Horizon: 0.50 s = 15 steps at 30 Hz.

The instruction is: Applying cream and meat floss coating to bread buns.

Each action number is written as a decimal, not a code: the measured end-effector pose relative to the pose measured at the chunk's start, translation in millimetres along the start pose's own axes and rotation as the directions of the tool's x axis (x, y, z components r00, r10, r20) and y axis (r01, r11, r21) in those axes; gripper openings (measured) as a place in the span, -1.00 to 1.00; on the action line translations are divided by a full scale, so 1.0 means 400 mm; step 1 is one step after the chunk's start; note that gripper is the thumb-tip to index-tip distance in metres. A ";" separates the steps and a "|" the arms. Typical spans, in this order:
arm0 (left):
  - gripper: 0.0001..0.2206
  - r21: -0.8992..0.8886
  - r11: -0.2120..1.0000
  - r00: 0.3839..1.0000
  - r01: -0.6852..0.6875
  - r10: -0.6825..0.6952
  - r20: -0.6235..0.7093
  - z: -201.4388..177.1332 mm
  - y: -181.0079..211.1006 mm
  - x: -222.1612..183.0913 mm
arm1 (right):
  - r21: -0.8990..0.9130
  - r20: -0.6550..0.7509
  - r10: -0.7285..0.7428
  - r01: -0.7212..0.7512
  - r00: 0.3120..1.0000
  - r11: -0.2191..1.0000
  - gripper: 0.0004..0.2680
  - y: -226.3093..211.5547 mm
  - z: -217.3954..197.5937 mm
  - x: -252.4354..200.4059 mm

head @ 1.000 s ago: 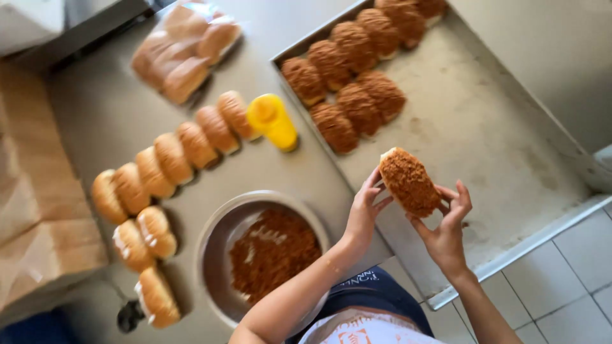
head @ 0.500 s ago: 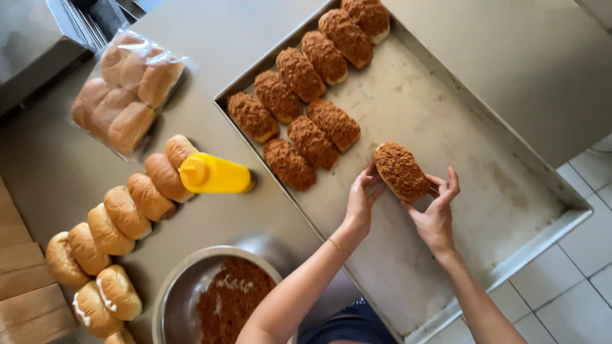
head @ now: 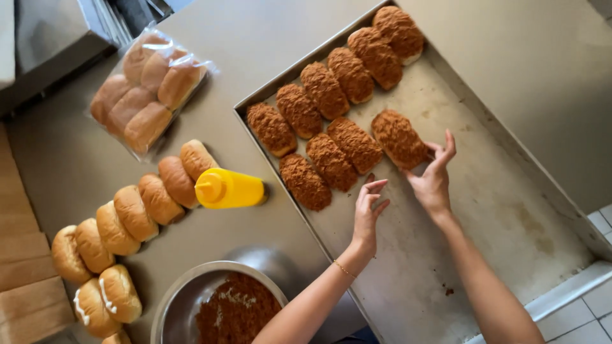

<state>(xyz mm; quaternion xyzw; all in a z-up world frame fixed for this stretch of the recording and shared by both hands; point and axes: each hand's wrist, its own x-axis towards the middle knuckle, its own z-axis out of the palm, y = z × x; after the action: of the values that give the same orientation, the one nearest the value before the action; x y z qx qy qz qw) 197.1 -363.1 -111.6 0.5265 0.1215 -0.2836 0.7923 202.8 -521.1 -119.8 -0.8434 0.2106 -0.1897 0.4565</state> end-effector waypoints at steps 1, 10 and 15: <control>-0.65 0.001 1.000 1.000 -0.005 0.005 0.005 0.006 0.009 -0.002 | 0.021 0.004 -0.014 0.014 1.000 1.000 -0.09 -0.005 0.010 0.018; -0.66 0.021 0.999 0.998 -0.049 0.048 0.041 0.001 -0.015 0.001 | 0.029 0.060 -0.043 0.041 0.997 0.999 -0.08 -0.010 0.053 0.084; -0.67 0.006 0.998 0.997 -0.056 0.055 0.048 0.008 -0.014 -0.005 | 0.036 0.070 -0.057 0.054 0.996 0.998 -0.07 -0.016 0.058 0.102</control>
<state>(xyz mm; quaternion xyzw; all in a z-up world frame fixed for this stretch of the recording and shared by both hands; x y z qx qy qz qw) 192.1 -366.8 -113.6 0.5256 0.0870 -0.2743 0.8006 250.2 -523.4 -120.9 -0.8471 0.1673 -0.1757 0.4727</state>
